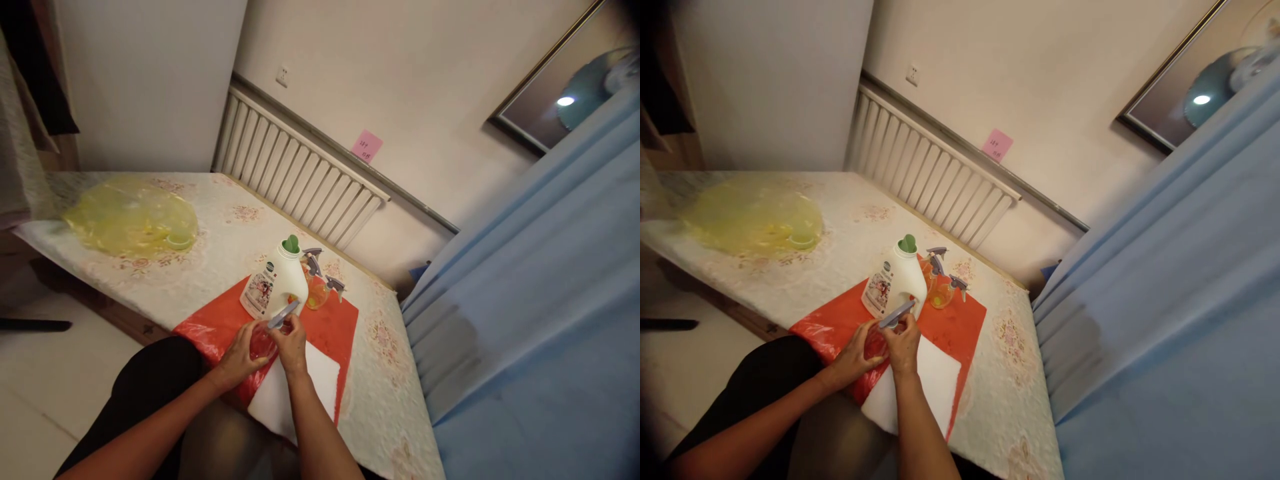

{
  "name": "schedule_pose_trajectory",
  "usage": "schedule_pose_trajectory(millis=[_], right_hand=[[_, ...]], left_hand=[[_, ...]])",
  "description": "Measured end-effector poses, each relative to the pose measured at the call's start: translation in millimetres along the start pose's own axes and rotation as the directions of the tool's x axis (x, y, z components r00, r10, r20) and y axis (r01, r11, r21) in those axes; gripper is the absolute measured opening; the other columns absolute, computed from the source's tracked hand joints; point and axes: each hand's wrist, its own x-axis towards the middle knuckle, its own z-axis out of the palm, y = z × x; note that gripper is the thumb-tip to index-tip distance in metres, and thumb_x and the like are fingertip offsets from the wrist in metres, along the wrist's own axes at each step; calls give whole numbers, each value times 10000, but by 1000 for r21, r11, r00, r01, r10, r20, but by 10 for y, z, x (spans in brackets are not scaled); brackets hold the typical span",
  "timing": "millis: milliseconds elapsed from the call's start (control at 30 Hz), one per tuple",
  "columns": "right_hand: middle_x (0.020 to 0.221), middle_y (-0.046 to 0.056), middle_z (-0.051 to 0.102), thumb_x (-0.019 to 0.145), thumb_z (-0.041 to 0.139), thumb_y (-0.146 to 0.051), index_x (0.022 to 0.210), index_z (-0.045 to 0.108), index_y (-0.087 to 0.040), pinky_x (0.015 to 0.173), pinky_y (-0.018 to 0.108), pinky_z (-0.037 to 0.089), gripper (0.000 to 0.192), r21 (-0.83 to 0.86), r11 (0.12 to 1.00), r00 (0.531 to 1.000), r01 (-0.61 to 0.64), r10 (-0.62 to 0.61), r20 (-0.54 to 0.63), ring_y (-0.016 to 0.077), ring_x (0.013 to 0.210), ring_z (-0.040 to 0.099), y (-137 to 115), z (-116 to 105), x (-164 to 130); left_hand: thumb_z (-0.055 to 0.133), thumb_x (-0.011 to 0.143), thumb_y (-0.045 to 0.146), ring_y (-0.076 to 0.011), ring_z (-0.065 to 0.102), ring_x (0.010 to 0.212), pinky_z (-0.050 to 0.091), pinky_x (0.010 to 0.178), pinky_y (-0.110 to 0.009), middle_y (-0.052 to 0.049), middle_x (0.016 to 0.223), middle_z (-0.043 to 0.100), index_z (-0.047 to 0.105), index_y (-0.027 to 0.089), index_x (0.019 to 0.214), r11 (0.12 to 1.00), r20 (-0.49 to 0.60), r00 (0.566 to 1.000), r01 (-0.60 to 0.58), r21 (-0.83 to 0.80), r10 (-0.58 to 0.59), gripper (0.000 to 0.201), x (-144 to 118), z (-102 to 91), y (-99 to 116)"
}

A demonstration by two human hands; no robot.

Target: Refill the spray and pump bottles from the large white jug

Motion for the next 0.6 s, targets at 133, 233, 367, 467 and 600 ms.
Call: schedule_pose_trajectory(millis=[133, 233, 367, 467, 600], right_hand=[[810, 12, 694, 622, 719, -257, 864, 595, -188, 693, 283, 523, 281, 2, 1000, 998, -13, 13, -54, 175, 708, 630, 1, 46, -22], [941, 29, 719, 647, 698, -228, 983, 629, -188, 784, 294, 532, 345, 31, 999, 999, 23, -24, 31, 192, 839, 666, -41, -40, -53], [929, 17, 721, 710, 635, -230, 929, 677, -194, 813, 286, 525, 226, 52, 997, 994, 53, -58, 98, 183, 862, 664, -55, -111, -61], [807, -5, 692, 692, 655, -246, 846, 655, -189, 720, 267, 519, 164, 40, 999, 999, 36, -37, 14, 163, 730, 629, -18, -39, -41], [743, -20, 658, 636, 706, -246, 802, 601, -190, 668, 261, 494, 204, 24, 1000, 993, 7, -4, -120, 150, 653, 573, 12, 78, -36]], left_hand=[[722, 701, 281, -305, 524, 1259, 418, 1086, -509, -120, 1306, 527, 405, 217, 1331, 1000, 8, 1000, -12, 2, 12, 708, 2, -2, -2], [712, 699, 253, -303, 513, 1270, 411, 1092, -509, -111, 1312, 522, 397, 231, 1330, 1000, 13, 1000, -18, 4, 18, 706, 2, -3, 1], [711, 688, 232, -308, 499, 1279, 391, 1103, -522, -103, 1315, 519, 385, 244, 1333, 1000, 7, 1000, -17, 11, 17, 723, 1, -2, 1], [716, 685, 240, -309, 509, 1266, 403, 1091, -520, -109, 1315, 521, 389, 238, 1331, 1000, 3, 1000, -17, 17, 17, 724, 1, 0, -2], [714, 697, 278, -322, 506, 1272, 416, 1074, -529, -133, 1321, 519, 393, 206, 1328, 999, -2, 1000, -19, 26, 19, 712, 4, -2, 8]])
